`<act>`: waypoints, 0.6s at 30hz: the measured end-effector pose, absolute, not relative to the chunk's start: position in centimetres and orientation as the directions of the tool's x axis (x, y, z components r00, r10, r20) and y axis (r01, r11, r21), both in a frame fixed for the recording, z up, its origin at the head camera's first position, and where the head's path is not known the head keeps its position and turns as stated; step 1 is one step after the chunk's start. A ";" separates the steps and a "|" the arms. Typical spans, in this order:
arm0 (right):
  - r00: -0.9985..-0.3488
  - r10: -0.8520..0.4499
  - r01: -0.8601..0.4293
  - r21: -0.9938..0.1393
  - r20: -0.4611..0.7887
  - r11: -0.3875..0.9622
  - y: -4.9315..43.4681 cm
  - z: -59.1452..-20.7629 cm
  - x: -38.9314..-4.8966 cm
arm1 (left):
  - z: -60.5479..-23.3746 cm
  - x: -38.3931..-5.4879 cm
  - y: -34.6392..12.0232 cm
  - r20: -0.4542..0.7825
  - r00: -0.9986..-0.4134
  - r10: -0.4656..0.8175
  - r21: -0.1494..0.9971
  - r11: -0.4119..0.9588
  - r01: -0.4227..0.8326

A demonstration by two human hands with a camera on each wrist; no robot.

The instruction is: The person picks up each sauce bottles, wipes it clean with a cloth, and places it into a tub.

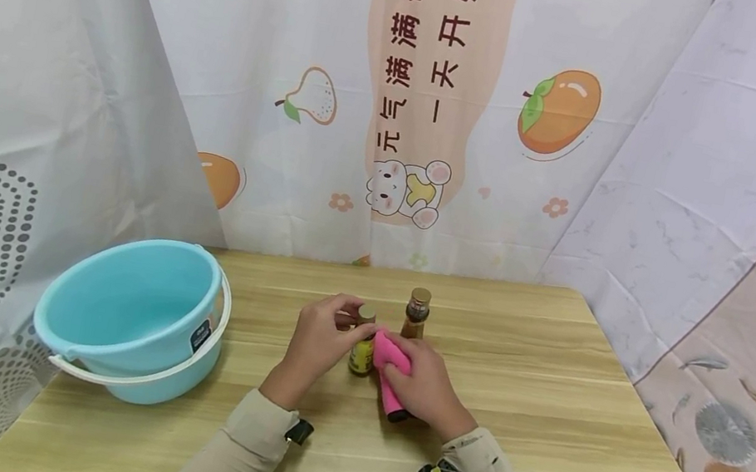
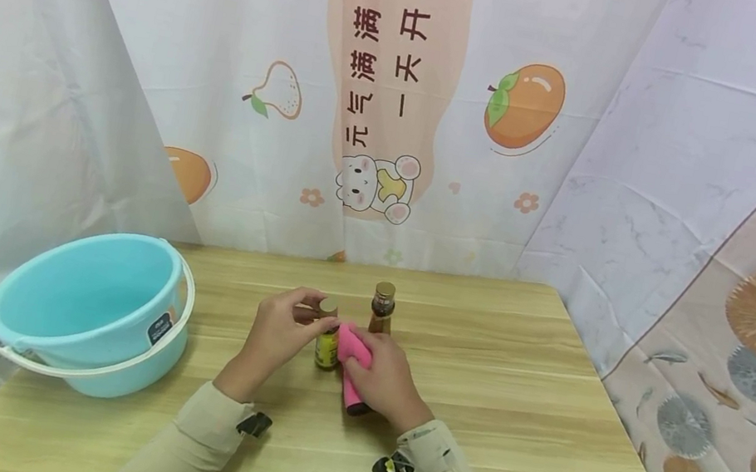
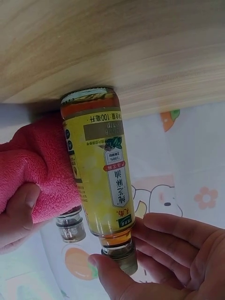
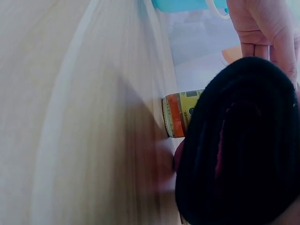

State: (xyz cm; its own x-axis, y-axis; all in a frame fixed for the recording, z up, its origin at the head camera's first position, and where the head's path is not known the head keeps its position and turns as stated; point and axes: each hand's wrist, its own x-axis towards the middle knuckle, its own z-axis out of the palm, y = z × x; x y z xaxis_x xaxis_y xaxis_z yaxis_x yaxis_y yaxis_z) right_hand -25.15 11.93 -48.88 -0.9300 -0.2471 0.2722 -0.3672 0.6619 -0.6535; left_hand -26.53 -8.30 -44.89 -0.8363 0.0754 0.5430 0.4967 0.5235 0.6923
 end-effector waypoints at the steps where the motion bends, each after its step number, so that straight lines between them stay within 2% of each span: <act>1: -0.929 -0.246 -0.369 -0.652 0.276 0.663 11.9 -48.9 -25.1 | -44.9 -26.5 -8.3 0.542 -0.837 0.074 0.696 0.518 0.497; 18: -0.908 -0.221 -0.413 -0.677 0.355 0.609 11.9 -47.9 -24.9 | -45.0 -26.6 -8.6 0.537 -0.837 0.103 0.723 0.454 0.520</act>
